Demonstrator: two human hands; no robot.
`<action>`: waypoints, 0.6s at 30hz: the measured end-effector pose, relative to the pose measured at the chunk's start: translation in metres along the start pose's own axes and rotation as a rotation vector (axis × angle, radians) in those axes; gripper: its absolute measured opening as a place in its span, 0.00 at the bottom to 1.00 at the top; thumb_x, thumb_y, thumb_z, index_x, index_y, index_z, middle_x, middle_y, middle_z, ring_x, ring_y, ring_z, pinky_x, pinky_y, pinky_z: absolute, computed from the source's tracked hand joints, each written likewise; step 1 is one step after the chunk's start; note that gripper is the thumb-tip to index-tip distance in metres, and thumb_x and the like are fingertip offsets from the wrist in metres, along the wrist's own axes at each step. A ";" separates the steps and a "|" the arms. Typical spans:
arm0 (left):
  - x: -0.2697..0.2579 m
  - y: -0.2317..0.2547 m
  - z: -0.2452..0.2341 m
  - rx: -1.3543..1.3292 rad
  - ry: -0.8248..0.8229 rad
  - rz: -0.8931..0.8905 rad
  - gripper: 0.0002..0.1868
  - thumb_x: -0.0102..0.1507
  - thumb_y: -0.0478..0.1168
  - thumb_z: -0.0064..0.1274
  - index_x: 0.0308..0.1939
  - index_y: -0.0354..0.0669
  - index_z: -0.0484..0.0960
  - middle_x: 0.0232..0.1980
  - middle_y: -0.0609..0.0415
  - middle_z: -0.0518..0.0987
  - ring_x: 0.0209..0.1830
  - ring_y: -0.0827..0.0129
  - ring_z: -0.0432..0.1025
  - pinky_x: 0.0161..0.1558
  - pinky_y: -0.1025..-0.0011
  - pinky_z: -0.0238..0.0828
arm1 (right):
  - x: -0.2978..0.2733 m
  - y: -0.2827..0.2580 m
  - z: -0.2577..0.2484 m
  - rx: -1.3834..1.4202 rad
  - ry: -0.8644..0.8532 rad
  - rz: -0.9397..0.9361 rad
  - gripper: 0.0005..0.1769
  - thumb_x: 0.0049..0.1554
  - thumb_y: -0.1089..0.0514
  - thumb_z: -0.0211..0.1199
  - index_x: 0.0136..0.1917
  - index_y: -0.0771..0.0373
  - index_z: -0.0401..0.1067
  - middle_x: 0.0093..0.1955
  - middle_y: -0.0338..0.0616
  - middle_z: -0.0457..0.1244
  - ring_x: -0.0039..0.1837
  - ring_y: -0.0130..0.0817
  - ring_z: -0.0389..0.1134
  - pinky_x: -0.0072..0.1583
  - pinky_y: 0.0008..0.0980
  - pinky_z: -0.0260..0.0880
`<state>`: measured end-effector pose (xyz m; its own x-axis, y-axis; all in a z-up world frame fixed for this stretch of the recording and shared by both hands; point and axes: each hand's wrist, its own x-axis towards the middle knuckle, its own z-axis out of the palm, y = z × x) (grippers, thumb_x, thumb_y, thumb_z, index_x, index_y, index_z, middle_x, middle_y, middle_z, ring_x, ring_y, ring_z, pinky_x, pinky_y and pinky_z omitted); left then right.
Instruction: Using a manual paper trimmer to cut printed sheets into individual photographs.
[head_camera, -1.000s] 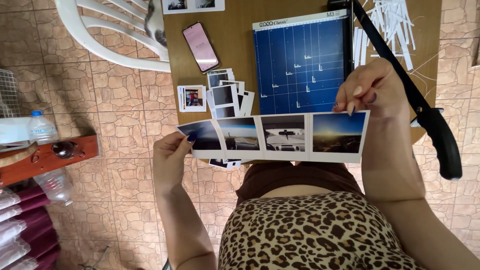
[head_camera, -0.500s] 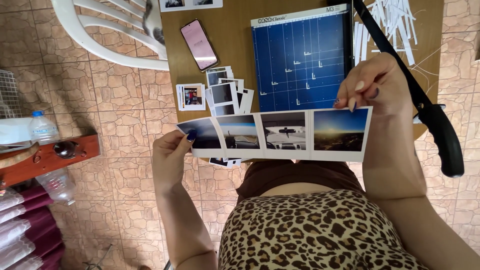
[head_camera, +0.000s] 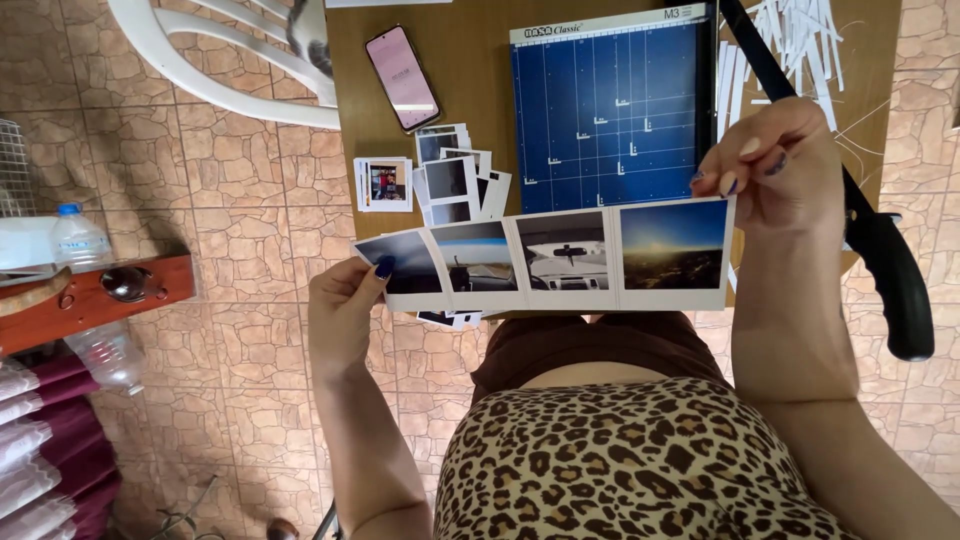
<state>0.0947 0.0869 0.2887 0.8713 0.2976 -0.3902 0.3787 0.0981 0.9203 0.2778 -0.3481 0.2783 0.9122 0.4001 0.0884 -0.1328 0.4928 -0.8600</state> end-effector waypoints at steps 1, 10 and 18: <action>0.000 -0.002 -0.002 0.006 0.004 0.011 0.05 0.67 0.35 0.57 0.37 0.40 0.86 0.29 0.60 0.79 0.29 0.77 0.71 0.34 0.80 0.71 | -0.001 0.000 0.001 -0.022 0.055 0.006 0.09 0.64 0.53 0.64 0.42 0.53 0.76 0.33 0.42 0.66 0.41 0.38 0.74 0.47 0.35 0.83; 0.000 0.001 -0.009 -0.003 0.086 0.030 0.05 0.67 0.35 0.57 0.41 0.38 0.87 0.31 0.56 0.82 0.30 0.74 0.73 0.33 0.78 0.74 | -0.006 -0.016 0.023 0.024 -0.264 0.071 0.15 0.65 0.51 0.67 0.58 0.64 0.77 0.55 0.45 0.73 0.55 0.29 0.78 0.57 0.25 0.84; 0.003 -0.002 -0.017 -0.109 0.097 0.102 0.05 0.67 0.37 0.59 0.40 0.39 0.86 0.33 0.56 0.83 0.30 0.75 0.74 0.32 0.79 0.75 | -0.015 -0.014 0.033 -0.001 -0.238 0.223 0.15 0.58 0.56 0.71 0.58 0.60 0.79 0.58 0.45 0.72 0.60 0.36 0.76 0.65 0.38 0.81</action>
<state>0.0913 0.1037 0.2862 0.8675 0.4009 -0.2946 0.2487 0.1635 0.9547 0.2533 -0.3355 0.3061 0.7447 0.6672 0.0130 -0.3185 0.3725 -0.8717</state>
